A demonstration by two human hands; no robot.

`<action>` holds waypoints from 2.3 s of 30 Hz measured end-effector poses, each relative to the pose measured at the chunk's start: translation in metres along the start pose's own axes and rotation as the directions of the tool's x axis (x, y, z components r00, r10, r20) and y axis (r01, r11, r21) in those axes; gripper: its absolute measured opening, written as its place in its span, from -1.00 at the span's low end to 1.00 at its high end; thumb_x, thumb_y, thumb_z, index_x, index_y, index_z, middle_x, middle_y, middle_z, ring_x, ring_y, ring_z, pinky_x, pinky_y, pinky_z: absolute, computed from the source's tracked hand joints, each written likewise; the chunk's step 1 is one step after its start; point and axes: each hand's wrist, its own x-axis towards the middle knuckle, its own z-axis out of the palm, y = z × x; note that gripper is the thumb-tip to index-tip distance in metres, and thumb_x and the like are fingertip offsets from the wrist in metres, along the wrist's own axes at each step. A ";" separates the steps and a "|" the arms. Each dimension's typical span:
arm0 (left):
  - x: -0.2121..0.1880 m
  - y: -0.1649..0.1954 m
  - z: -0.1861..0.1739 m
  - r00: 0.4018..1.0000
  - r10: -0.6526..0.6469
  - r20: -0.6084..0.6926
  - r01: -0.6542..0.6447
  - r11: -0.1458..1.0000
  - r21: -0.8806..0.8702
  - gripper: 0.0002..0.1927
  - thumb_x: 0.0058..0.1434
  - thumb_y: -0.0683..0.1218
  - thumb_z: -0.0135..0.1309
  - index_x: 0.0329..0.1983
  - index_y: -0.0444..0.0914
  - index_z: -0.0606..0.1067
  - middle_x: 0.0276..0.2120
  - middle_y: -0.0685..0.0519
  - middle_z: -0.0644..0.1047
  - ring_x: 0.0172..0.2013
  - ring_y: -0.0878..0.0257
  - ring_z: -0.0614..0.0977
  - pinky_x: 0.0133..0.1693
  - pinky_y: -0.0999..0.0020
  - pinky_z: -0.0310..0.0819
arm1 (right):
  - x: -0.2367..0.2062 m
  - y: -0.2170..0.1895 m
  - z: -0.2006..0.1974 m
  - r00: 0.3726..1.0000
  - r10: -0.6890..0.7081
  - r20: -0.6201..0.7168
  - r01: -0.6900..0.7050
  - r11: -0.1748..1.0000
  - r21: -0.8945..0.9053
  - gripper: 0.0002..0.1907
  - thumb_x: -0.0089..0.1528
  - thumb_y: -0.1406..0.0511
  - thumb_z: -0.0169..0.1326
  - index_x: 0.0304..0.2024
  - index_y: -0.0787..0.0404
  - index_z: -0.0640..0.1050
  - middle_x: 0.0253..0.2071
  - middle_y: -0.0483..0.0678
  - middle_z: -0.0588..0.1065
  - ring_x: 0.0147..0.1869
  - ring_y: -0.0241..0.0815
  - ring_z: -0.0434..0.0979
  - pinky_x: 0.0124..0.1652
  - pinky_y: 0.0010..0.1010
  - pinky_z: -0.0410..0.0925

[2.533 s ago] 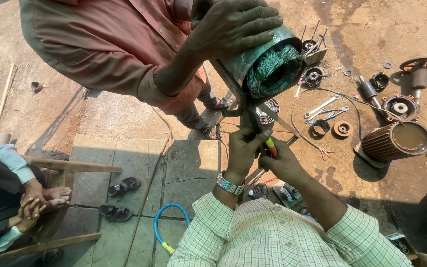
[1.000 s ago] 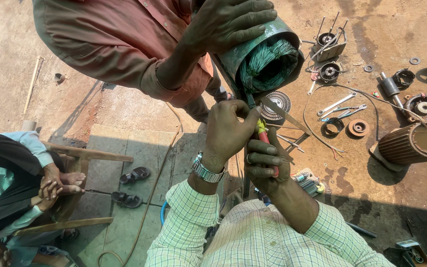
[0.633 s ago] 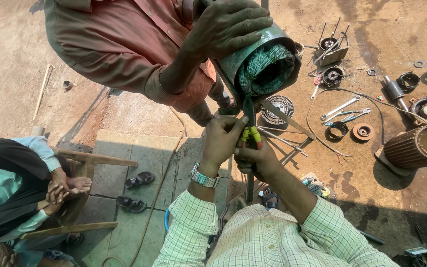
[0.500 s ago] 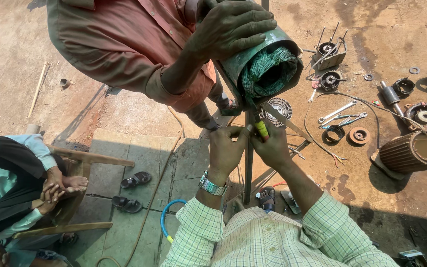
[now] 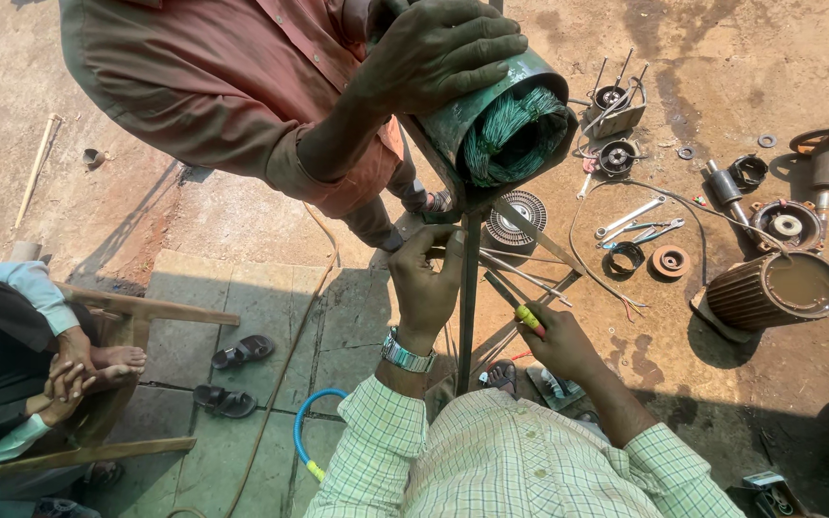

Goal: The person uses pliers to cut and remove green wire from a cylindrical motor component held by another person. The person then picks up a small motor part from the floor and continues to adjust the wires inside the cylinder.

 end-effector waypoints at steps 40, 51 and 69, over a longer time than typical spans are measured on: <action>-0.019 -0.020 0.057 0.963 -0.256 0.081 0.266 0.952 -0.149 -0.32 0.06 0.13 0.36 0.14 -0.32 0.45 -0.03 -0.06 0.56 -0.11 0.22 0.64 -0.14 0.29 0.60 | 0.096 -0.082 0.002 0.886 -0.254 -0.389 0.369 0.893 0.257 -0.57 0.16 0.40 0.07 0.11 0.34 0.49 -0.36 -0.14 0.54 -0.35 -0.35 0.49 -0.32 -0.52 0.41; 0.019 -0.086 0.048 0.893 -0.120 0.435 0.305 0.871 -0.386 -0.14 0.00 -0.01 0.45 0.33 -0.31 0.32 0.12 -0.03 0.53 0.16 0.20 0.57 0.16 0.26 0.54 | 0.127 -0.092 0.024 0.823 -0.333 -0.461 0.481 0.840 0.251 -0.50 0.27 0.28 0.07 0.25 0.34 0.45 -0.16 -0.05 0.57 -0.14 -0.18 0.60 -0.11 -0.40 0.44; -0.002 -0.066 0.055 0.878 -0.121 0.463 0.266 0.928 -0.262 -0.23 0.19 0.01 0.33 0.42 -0.33 0.37 -0.11 -0.03 0.52 -0.18 0.31 0.47 -0.14 0.43 0.48 | 0.092 -0.071 -0.014 0.910 -0.355 -0.212 0.411 0.833 0.370 -0.61 0.30 0.35 -0.03 0.15 0.40 0.42 -0.12 -0.01 0.54 -0.11 -0.23 0.55 -0.13 -0.47 0.47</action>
